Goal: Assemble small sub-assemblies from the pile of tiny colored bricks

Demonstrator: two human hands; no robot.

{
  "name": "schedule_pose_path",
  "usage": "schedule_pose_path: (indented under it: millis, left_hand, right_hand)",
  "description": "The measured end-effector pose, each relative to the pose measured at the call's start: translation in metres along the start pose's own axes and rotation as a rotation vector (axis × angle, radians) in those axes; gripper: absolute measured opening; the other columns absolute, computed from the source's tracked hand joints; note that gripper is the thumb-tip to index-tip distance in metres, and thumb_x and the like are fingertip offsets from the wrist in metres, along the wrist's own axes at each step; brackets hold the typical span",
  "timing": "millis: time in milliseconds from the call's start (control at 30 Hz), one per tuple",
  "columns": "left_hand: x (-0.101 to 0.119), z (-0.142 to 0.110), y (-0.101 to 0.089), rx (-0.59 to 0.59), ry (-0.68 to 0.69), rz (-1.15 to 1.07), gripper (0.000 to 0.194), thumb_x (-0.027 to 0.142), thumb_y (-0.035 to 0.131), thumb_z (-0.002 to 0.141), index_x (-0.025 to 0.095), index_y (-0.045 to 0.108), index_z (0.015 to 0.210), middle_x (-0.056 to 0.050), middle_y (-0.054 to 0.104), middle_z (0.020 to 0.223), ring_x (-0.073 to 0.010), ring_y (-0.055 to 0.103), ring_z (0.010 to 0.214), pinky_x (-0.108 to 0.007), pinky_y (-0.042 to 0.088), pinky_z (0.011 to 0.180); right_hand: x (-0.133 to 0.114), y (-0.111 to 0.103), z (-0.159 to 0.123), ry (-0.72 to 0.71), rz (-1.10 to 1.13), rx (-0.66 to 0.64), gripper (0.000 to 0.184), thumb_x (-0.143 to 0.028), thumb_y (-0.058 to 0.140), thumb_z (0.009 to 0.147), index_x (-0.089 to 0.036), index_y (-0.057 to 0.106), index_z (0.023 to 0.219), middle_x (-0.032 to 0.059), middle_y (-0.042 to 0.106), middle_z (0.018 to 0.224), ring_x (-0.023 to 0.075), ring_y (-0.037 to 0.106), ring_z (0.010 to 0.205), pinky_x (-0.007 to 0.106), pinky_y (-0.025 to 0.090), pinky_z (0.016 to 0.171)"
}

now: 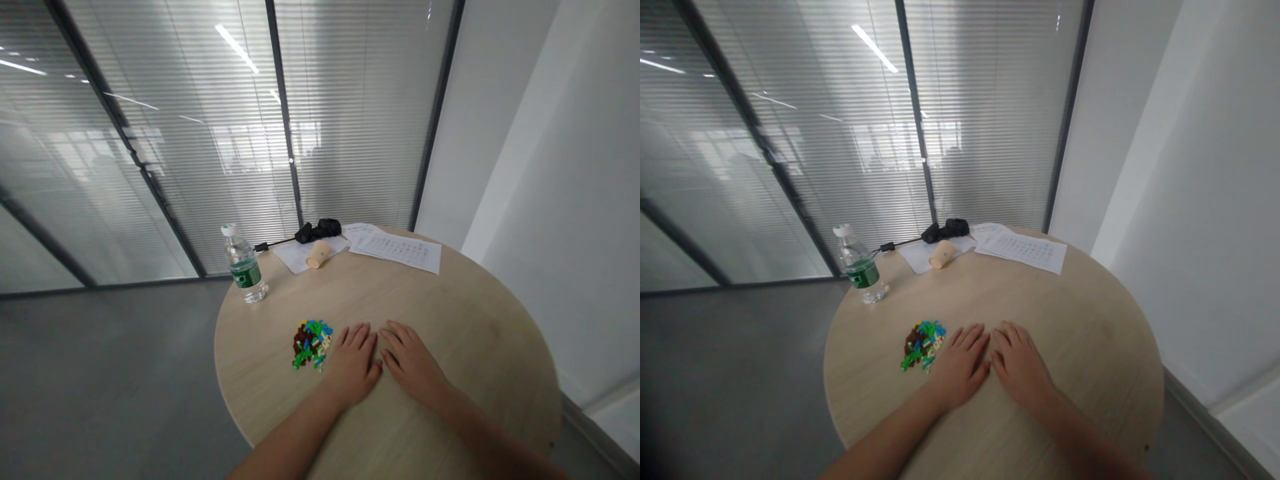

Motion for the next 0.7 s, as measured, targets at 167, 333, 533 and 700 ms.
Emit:
schedule_pose_path:
  millis: [167,333,533,700]
  left_hand:
    - [0.001,-0.002,-0.002,-0.032,0.012,-0.005,0.05,0.039,0.038,0.091,0.017,0.043,0.135,-0.009,0.037,0.146,-0.0231,0.03,0.135,-0.045,0.022,0.113]
    - [0.003,-0.006,-0.001,-0.043,0.033,0.027,0.052,0.041,0.034,0.092,0.016,0.04,0.137,-0.01,0.034,0.147,-0.0242,0.027,0.137,-0.047,0.022,0.113]
    - [0.006,-0.008,-0.005,-0.043,0.043,-0.018,0.049,0.039,0.04,0.09,0.019,0.043,0.135,-0.008,0.039,0.144,-0.0229,0.032,0.134,-0.045,0.022,0.114]
    - [0.002,-0.019,-0.023,0.011,0.053,-0.008,0.053,0.031,0.047,0.085,0.024,0.039,0.137,-0.004,0.038,0.145,-0.0232,0.031,0.135,-0.048,0.021,0.113]
  right_hand:
    - [-0.002,-0.001,0.0,0.035,-0.004,0.008,0.039,-0.022,0.04,0.087,-0.012,0.056,0.12,0.0168,0.053,0.128,0.0271,0.043,0.124,0.048,0.038,0.103]
    - [-0.002,0.0,-0.001,0.034,0.005,-0.006,0.039,-0.023,0.04,0.087,-0.014,0.058,0.12,0.0151,0.055,0.127,0.0259,0.045,0.123,0.047,0.038,0.104]
    - [0.0,0.001,-0.002,0.011,0.014,0.0,0.037,-0.025,0.041,0.087,-0.015,0.059,0.118,0.0147,0.056,0.125,0.0259,0.046,0.121,0.047,0.04,0.102]
    - [-0.001,-0.003,-0.001,0.02,0.019,-0.005,0.036,-0.023,0.043,0.086,-0.012,0.06,0.117,0.0147,0.056,0.124,0.0257,0.046,0.121,0.045,0.04,0.103]
Point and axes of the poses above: each hand's wrist, its own z-axis towards the middle knuckle, its own y-axis out of the palm, x = y × z, the point moved 9 cm from there along z, towards the middle knuckle
